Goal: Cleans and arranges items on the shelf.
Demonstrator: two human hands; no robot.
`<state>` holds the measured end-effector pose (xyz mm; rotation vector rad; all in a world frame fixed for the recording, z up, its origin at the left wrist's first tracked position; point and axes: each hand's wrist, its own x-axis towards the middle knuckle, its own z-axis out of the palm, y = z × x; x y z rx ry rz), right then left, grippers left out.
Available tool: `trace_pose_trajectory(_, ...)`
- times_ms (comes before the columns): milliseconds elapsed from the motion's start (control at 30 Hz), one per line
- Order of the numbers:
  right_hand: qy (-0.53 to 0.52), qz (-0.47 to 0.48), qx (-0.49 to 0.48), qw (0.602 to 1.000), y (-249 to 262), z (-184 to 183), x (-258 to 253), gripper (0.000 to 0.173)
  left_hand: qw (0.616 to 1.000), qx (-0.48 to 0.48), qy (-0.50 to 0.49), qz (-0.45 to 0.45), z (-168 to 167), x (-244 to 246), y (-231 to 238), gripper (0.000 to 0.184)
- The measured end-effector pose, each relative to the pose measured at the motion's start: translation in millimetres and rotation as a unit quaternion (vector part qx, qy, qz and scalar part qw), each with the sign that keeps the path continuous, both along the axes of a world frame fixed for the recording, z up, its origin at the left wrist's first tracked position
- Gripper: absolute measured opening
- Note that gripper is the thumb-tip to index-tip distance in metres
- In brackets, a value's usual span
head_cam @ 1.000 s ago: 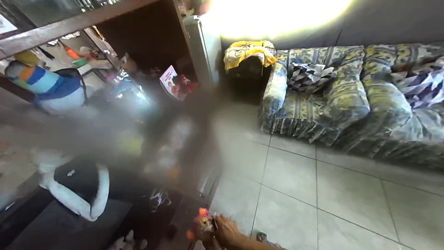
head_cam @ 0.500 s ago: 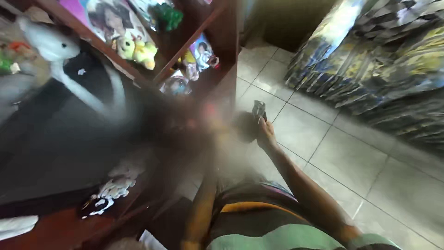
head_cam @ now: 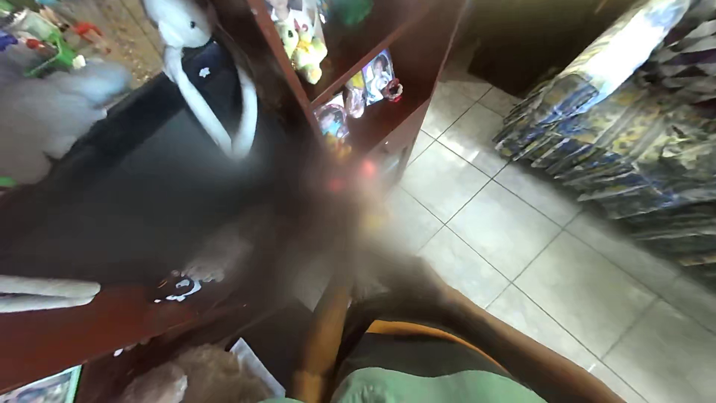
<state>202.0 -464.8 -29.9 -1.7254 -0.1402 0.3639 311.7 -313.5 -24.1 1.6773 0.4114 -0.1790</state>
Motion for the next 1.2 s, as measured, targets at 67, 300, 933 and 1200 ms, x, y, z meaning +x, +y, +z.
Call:
trace_pose_trajectory(67, 0.019, -0.094, 0.065, 0.993, -13.8, 8.2, 6.2, 0.028, 0.999, 0.035, 0.016, -0.026, -0.8, -9.6, 2.5, 0.051)
trace_pose_trajectory(300, -0.239, -0.048, -0.243, 0.939, 6.2, 10.2, 65.1, 0.039, 0.969, 0.073, 0.059, -0.227, -0.5, -54.0, -14.1, 0.060)
trace_pose_trajectory(933, 0.207, 0.061, -0.169, 0.962, 45.1, -65.8, 111.4, 0.027, 0.981, 0.012, 0.109, -0.160, -8.6, -97.8, 80.3, 0.065)
trace_pose_trajectory(1200, -0.010, 0.052, -0.274, 0.960, 163.0, -20.2, 195.4, 0.049, 0.989, 0.054, 0.139, -0.016, -14.2, -114.2, 161.4, 0.051)
